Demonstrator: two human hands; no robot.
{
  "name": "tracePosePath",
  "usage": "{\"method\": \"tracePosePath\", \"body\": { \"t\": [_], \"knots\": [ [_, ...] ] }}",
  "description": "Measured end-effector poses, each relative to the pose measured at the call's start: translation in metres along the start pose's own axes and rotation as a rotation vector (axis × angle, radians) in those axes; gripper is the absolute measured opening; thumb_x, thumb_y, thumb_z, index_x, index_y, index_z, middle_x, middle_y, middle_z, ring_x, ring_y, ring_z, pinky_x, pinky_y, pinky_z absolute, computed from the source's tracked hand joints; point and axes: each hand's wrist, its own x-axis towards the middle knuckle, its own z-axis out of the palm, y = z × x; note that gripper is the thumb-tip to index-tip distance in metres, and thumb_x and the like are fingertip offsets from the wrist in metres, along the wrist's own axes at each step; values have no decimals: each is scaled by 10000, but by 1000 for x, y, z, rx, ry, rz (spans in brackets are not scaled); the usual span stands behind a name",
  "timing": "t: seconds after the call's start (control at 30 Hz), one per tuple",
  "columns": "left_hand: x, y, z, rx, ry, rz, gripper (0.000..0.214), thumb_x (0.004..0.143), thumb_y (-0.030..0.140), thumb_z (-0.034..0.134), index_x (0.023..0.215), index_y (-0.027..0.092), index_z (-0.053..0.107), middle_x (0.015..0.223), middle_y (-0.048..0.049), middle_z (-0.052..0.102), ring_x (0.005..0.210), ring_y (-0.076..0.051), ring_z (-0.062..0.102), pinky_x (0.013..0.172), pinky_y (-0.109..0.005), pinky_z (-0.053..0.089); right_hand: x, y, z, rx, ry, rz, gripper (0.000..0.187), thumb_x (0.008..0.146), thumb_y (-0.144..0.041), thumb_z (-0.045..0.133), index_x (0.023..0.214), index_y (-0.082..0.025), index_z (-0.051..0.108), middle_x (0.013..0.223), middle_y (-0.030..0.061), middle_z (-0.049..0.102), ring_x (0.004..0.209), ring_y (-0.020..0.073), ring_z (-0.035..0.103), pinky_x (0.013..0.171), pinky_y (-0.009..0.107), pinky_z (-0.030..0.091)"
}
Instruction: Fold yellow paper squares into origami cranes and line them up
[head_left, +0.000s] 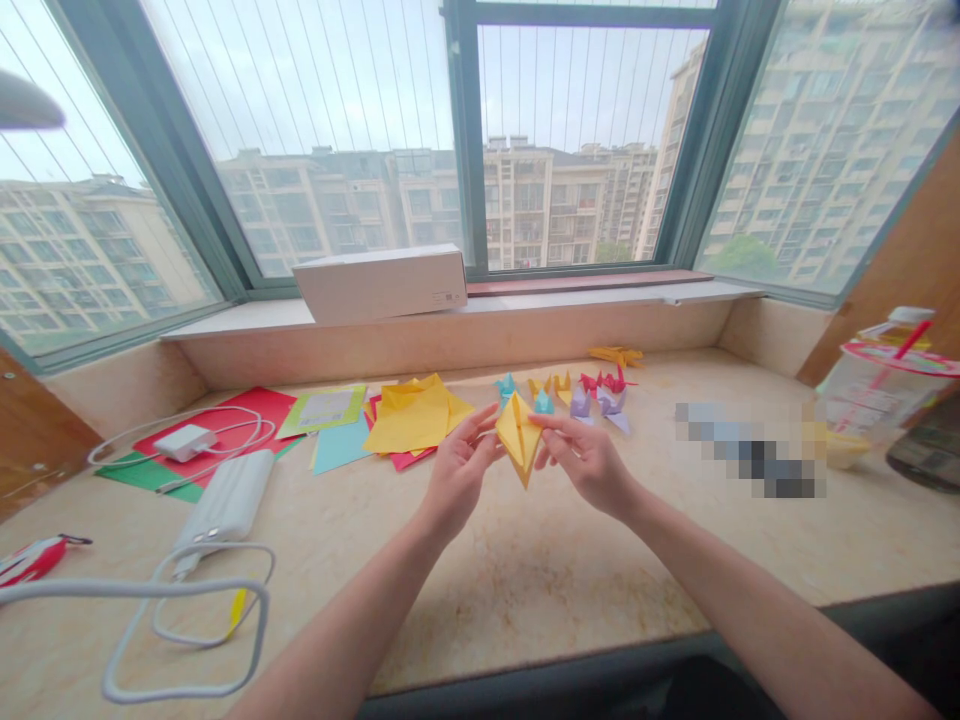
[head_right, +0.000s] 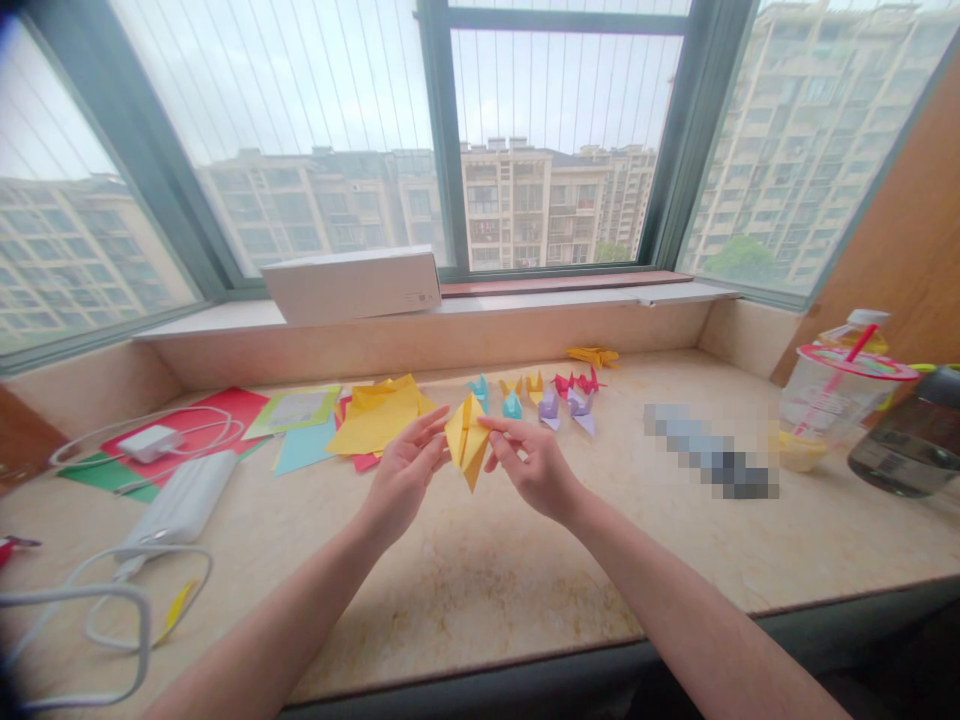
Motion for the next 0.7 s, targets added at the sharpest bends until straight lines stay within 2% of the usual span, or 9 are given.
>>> {"method": "tracePosePath", "body": {
  "t": [0.13, 0.2, 0.3, 0.4, 0.47, 0.53, 0.6, 0.7],
  "knots": [
    [0, 0, 0, 79, -52, -12, 507, 804, 328, 732, 1259, 152, 594, 1025, -120, 744, 964, -226, 690, 850, -323, 519, 0, -2, 0, -2, -24, -8, 349, 922, -332, 550, 1197, -142, 651, 695, 41, 716, 642, 175, 696, 597, 294, 540],
    [1, -1, -1, 108, -46, -6, 503, 789, 346, 749, 1230, 150, 605, 1029, -123, 741, 961, -229, 687, 828, -316, 519, 1, -2, 0, -9, -32, 3, 345, 912, -325, 568, 1193, -143, 654, 694, 39, 713, 632, 175, 693, 595, 295, 541],
    [3, -1, -2, 157, -41, -2, 382, 793, 361, 744, 1092, 137, 666, 1031, -117, 736, 934, -222, 684, 811, -319, 527, 2, -1, 0, -8, -50, 8, 323, 911, -321, 575, 1176, -162, 669, 770, 51, 725, 615, 161, 680, 574, 286, 537],
    [3, 1, -3, 202, -36, -24, 298, 802, 394, 724, 927, 125, 697, 845, -79, 732, 721, -170, 663, 655, -278, 531, 2, 3, 1, -3, -63, -18, 304, 909, -320, 576, 1160, -186, 684, 795, 44, 714, 574, 141, 640, 551, 283, 540],
    [3, 2, -4, 239, -14, -31, 289, 795, 411, 724, 843, 127, 692, 683, -29, 671, 556, -123, 587, 517, -233, 479, 3, 5, 1, -13, -48, -25, 302, 907, -331, 576, 1149, -189, 688, 756, 33, 696, 548, 136, 614, 525, 277, 532],
    [3, 2, -4, 271, 9, -24, 283, 790, 410, 727, 792, 131, 680, 611, 7, 609, 476, -91, 523, 455, -207, 429, 3, 5, 1, -43, -26, -26, 286, 908, -345, 578, 1113, -186, 698, 722, 27, 682, 550, 137, 606, 519, 271, 521],
    [3, 2, -3, 279, 19, -14, 276, 788, 405, 729, 796, 134, 678, 651, 2, 623, 478, -82, 517, 457, -200, 433, 4, 4, 1, -83, -7, -38, 256, 908, -354, 583, 1052, -187, 713, 735, 30, 687, 577, 141, 611, 541, 272, 515],
    [2, 1, -1, 229, -5, -15, 278, 795, 407, 716, 864, 141, 675, 796, -38, 682, 616, -122, 599, 510, -214, 489, 4, 3, 1, -107, 6, -44, 235, 906, -351, 586, 1015, -188, 716, 779, 37, 705, 616, 151, 627, 578, 284, 519]
  ]
}}
